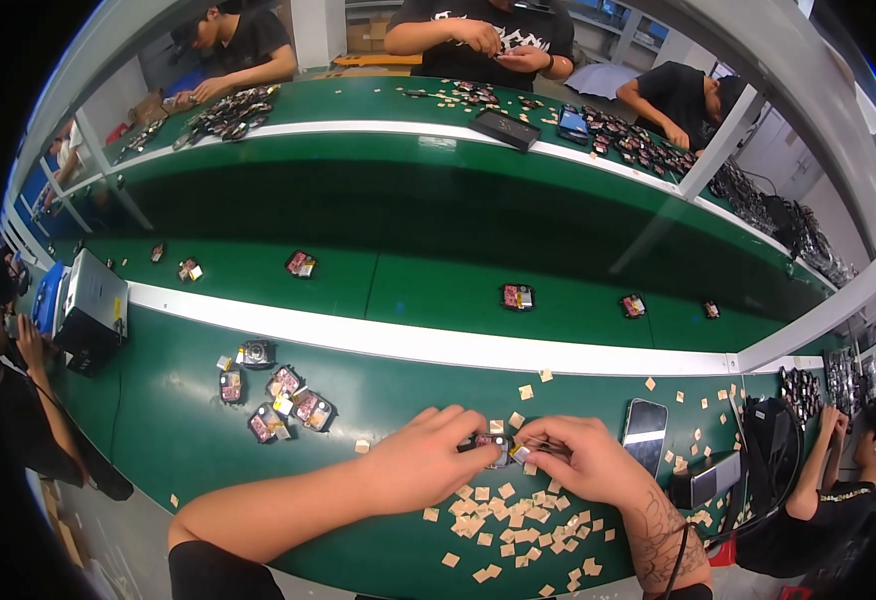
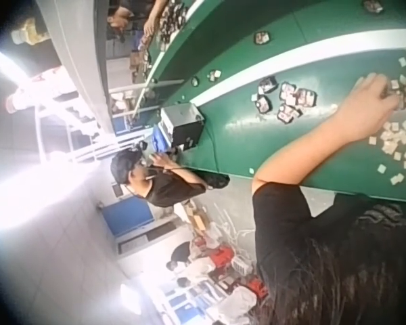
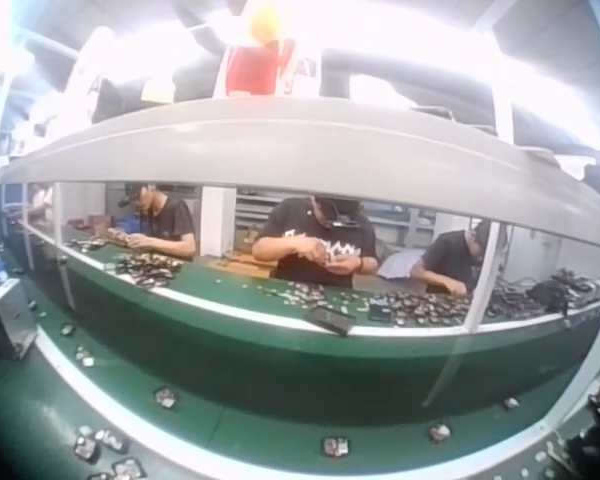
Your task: Assembling small electronic components (possibly camera modules) and applying small labels or stickers on an assembly line.
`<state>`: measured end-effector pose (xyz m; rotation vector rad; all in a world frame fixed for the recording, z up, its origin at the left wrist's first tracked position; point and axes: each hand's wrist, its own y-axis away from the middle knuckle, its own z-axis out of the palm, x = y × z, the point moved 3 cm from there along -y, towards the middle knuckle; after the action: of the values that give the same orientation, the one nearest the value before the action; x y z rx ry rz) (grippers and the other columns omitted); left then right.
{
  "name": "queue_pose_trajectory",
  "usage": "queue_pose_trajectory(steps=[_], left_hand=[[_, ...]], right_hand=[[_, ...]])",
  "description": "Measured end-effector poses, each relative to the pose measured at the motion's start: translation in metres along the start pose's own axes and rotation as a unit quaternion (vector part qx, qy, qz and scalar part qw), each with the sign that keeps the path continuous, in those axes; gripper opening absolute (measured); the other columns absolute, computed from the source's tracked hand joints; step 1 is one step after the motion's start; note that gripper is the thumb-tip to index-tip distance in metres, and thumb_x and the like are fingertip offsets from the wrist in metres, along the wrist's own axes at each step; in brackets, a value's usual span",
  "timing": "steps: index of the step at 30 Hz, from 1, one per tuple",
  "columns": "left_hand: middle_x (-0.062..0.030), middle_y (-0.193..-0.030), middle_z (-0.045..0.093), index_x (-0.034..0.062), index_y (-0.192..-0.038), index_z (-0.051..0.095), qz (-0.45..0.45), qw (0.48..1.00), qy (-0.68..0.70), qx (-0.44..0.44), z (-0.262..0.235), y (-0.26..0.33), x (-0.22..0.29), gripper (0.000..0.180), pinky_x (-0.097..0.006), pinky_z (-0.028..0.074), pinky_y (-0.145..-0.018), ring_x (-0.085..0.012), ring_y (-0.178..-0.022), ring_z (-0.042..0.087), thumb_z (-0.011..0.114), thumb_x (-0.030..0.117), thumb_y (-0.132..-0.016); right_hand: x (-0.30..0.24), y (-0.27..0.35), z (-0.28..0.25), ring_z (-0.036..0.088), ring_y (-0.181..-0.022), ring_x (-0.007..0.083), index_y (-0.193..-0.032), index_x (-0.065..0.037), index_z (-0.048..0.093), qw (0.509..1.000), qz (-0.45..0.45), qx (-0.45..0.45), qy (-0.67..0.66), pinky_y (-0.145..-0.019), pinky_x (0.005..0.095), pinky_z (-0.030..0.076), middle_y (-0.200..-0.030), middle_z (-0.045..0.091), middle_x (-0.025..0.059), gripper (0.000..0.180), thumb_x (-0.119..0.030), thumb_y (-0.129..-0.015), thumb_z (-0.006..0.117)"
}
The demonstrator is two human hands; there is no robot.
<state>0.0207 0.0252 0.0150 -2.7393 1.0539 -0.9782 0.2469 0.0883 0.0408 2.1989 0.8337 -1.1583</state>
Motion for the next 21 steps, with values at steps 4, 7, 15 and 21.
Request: queue_pose_trajectory(steps=[4,7,15,21], left_hand=[[-0.0105,-0.115,0.057,0.0111,-0.123,0.068,0.01,0.999,-0.036,0.0,-0.001,-0.001,0.002,0.039,-0.043,0.052,-0.093,-0.03,-0.111,0.059,0.074,0.011,-0.085],[-0.0106,-0.114,0.057,0.0109,-0.124,0.068,0.015,0.999,-0.042,-0.004,-0.001,-0.001,0.004,0.04,-0.043,0.052,-0.093,-0.0303,-0.111,0.059,0.074,0.011,-0.085],[-0.0097,-0.112,0.057,0.0096,-0.119,0.067,0.01,0.999,-0.035,0.013,0.001,0.001,0.002,0.032,-0.043,0.052,-0.091,-0.03,-0.109,0.059,0.073,0.011,-0.087],[-0.0097,-0.112,0.057,0.0107,-0.121,0.065,-0.001,1.0,0.015,0.02,-0.001,-0.002,-0.003,0.03,-0.044,0.051,-0.092,-0.0301,-0.108,0.059,0.074,0.012,-0.092]], right_hand=[[-0.009,0.0,0.007,0.078,-0.089,0.0279,-0.122,-0.002,0.069,0.999,0.022,0.02,0.015,-0.081,0.0346,0.063,-0.106,0.077,0.0149,0.023,-0.004,-0.099,0.073],[-0.007,0.004,0.016,0.073,-0.081,0.0165,-0.12,0.001,0.07,0.998,-0.001,0.067,0.012,-0.071,0.0283,0.057,-0.099,0.075,0.0112,0.024,0.001,-0.097,0.074],[-0.007,0.001,0.014,0.068,-0.075,0.0176,-0.119,-0.002,0.071,0.995,-0.052,0.062,0.053,-0.067,0.0297,0.055,-0.101,0.069,0.0084,0.025,0.003,-0.095,0.073],[-0.003,0.0,0.014,0.065,-0.073,0.0171,-0.11,-0.003,0.074,0.985,-0.111,0.087,0.1,-0.065,0.0282,0.053,-0.098,0.068,0.0078,0.018,0.002,-0.093,0.076]])
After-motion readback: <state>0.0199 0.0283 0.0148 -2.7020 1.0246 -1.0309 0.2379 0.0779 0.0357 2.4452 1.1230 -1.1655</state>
